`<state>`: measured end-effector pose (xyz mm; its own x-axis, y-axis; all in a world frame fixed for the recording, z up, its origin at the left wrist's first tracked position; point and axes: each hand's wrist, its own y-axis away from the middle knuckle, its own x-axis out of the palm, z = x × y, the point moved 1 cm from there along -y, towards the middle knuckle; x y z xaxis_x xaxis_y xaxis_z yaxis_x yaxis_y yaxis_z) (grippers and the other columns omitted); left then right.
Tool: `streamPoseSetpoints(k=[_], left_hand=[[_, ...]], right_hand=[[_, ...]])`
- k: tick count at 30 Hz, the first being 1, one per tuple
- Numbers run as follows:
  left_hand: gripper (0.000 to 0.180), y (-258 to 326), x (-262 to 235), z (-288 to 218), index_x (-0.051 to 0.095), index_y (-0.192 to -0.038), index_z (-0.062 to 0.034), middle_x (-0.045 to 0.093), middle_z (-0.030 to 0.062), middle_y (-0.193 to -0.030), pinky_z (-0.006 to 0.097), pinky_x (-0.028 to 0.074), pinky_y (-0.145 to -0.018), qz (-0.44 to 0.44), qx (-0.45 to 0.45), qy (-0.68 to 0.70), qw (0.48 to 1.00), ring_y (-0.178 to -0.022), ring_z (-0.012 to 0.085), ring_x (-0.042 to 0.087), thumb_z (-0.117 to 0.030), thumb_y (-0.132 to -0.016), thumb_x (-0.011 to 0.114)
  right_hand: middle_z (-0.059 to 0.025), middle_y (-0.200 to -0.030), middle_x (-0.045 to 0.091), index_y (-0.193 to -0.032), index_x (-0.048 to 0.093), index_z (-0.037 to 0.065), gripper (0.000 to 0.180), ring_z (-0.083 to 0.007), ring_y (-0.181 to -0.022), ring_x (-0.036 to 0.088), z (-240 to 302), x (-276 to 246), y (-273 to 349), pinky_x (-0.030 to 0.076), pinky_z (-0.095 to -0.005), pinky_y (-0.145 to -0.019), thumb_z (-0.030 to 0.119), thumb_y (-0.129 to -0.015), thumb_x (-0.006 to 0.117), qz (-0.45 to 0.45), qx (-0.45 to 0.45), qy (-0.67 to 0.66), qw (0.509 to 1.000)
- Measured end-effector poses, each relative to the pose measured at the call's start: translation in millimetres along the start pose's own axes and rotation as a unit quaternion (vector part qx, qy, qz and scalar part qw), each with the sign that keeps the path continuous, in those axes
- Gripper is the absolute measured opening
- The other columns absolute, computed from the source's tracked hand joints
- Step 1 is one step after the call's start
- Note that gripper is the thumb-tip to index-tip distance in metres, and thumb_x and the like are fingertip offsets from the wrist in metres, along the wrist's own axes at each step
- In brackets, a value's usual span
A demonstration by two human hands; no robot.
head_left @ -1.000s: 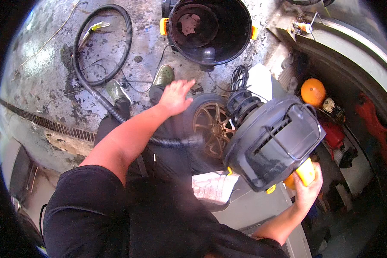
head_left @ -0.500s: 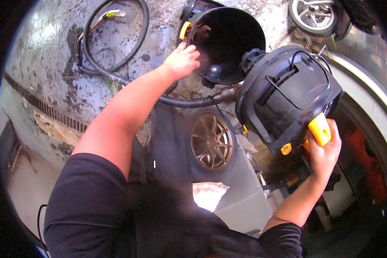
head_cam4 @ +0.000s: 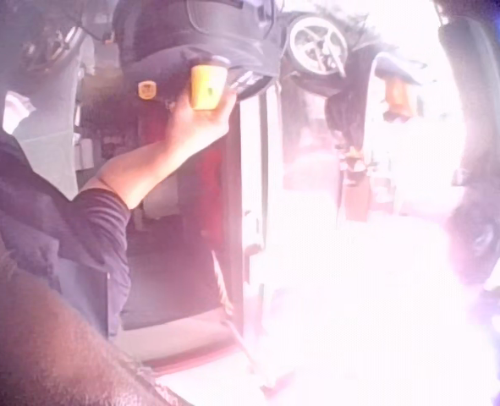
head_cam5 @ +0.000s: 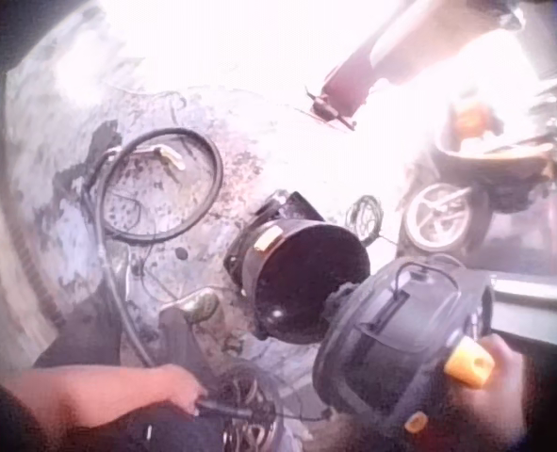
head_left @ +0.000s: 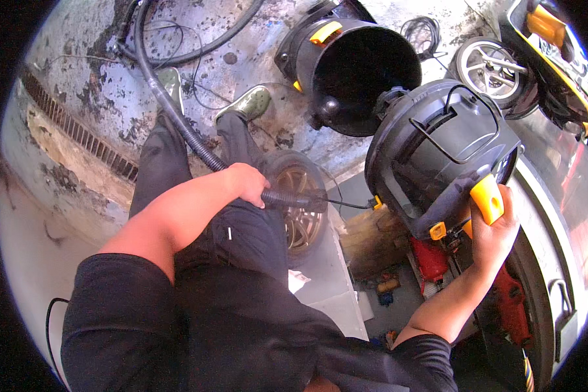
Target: The person washes their hands at a tap, then assembles a wet/dry vacuum cleaner by attaching the dust container, motor unit, and power cord. They then connect the vacuum hose and wrap it around the unit's hooks.
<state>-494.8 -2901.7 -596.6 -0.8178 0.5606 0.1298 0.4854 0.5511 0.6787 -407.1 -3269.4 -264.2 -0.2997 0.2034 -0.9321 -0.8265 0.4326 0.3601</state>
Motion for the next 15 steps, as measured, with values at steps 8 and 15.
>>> streamPoseSetpoints(k=[8, 15], left_hand=[[0.074, 106.5, -16.6, -11.4, 0.058, -0.145, -0.0184, 0.071, 0.0115, -0.127, 0.049, 0.053, -0.099, 0.015, -0.071, 0.008, 0.997, -0.120, 0.0329, 0.067, -0.065, -0.088, 0.066], [0.071, 125.6, -14.9, 27.2, 0.061, -0.141, -0.0195, 0.073, 0.0111, -0.121, 0.049, 0.054, -0.097, -0.078, -0.098, 0.072, 0.990, -0.116, 0.0336, 0.068, -0.066, -0.087, 0.066]], right_hand=[[-0.0177, -0.089, 0.072, -0.113, 0.064, 0.009, 0.040, -0.0349, -0.088, 0.075, 20.6, 27.5, -20.1, 0.056, -0.0410, -0.080, -0.001, -0.076, 0.070, -0.026, -0.033, -0.005, 0.999], [-0.0192, -0.089, 0.073, -0.109, 0.068, 0.013, 0.032, -0.0403, -0.087, 0.073, 57.8, 89.4, -46.6, 0.057, -0.0450, -0.075, 0.008, -0.079, 0.077, 0.039, -0.057, 0.071, 0.995]])
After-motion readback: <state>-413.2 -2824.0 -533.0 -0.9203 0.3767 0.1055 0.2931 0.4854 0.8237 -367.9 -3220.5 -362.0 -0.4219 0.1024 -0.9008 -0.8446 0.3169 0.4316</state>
